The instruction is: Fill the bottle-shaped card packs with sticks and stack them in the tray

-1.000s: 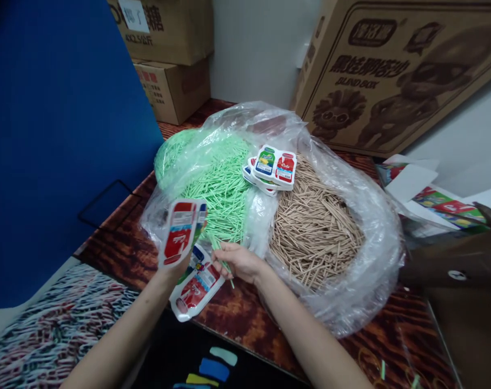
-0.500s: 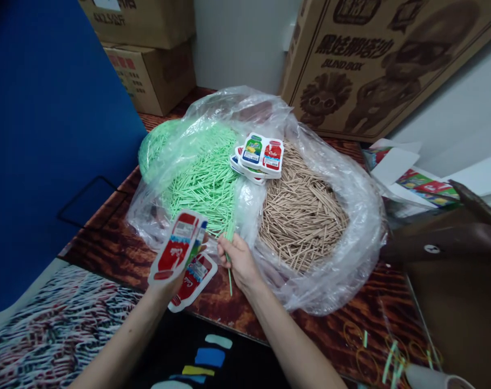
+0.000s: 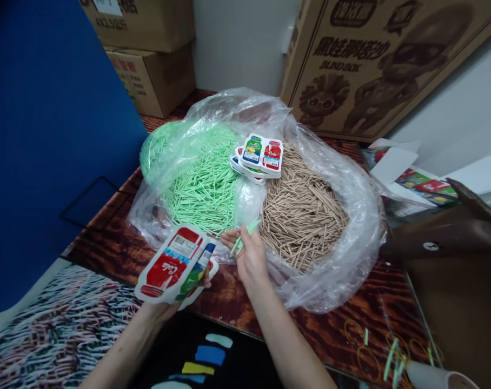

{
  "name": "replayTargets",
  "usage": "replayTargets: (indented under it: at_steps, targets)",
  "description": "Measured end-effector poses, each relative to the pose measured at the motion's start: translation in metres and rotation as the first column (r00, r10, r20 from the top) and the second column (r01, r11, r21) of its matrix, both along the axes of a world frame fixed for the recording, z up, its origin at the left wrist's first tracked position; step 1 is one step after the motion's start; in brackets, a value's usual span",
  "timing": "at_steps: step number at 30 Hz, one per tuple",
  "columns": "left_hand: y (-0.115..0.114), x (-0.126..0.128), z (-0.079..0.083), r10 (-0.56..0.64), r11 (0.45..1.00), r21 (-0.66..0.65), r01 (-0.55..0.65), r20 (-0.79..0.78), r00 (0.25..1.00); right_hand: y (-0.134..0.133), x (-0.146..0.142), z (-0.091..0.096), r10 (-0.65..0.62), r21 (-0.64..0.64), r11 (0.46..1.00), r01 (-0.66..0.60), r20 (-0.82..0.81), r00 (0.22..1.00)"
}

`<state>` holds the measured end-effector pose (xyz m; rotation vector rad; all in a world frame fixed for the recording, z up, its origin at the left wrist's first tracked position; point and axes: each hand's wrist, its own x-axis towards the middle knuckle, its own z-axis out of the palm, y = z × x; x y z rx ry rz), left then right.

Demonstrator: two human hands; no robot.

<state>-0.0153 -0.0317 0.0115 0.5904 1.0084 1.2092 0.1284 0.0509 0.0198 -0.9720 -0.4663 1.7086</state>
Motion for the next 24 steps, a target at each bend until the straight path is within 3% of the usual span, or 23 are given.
replayTargets:
  at_steps: [3, 5, 11, 15, 17, 19, 21, 24]
  targets:
    - [0.009, 0.001, 0.000, 0.022, 0.994, -0.108, -0.004, 0.170, 0.985, -0.019, -0.011, 0.001, 0.155, -0.058, 0.986, -0.157, -0.040, 0.987]
    - [0.011, 0.007, -0.002, 0.085, 0.984, -0.171, -0.052, 0.190, 0.978, -0.031, -0.019, 0.000, 0.210, -0.068, 0.975, -0.213, -0.056, 0.976]
    - [0.005, 0.016, 0.006, 0.111, 0.972, -0.223, -0.075, 0.154, 0.982, -0.038, -0.025, -0.015, 0.227, -0.161, 0.961, -0.227, -0.019, 0.974]
    - [0.000, -0.005, 0.011, 0.007, 0.969, -0.245, 0.018, 0.100, 0.995, -0.033, -0.015, -0.018, 0.181, -0.080, 0.980, -0.182, -0.023, 0.983]
    - [-0.002, -0.020, 0.008, -0.005, 0.962, -0.272, 0.021, 0.057, 0.998, -0.036, -0.006, -0.018, 0.125, 0.027, 0.992, -0.127, 0.060, 0.990]
    - [-0.003, -0.035, 0.003, 0.058, 0.957, -0.286, -0.046, 0.034, 0.998, -0.044, 0.004, -0.019, 0.106, 0.161, 0.976, -0.149, 0.246, 0.963]
    - [-0.003, -0.044, -0.001, 0.168, 0.948, -0.278, -0.154, 0.025, 0.986, -0.054, 0.012, -0.024, 0.100, 0.261, 0.934, -0.245, 0.469, 0.878]
    - [0.002, -0.048, -0.002, 0.262, 0.939, -0.238, -0.250, 0.020, 0.965, -0.067, 0.018, -0.033, 0.090, 0.287, 0.883, -0.373, 0.675, 0.733]
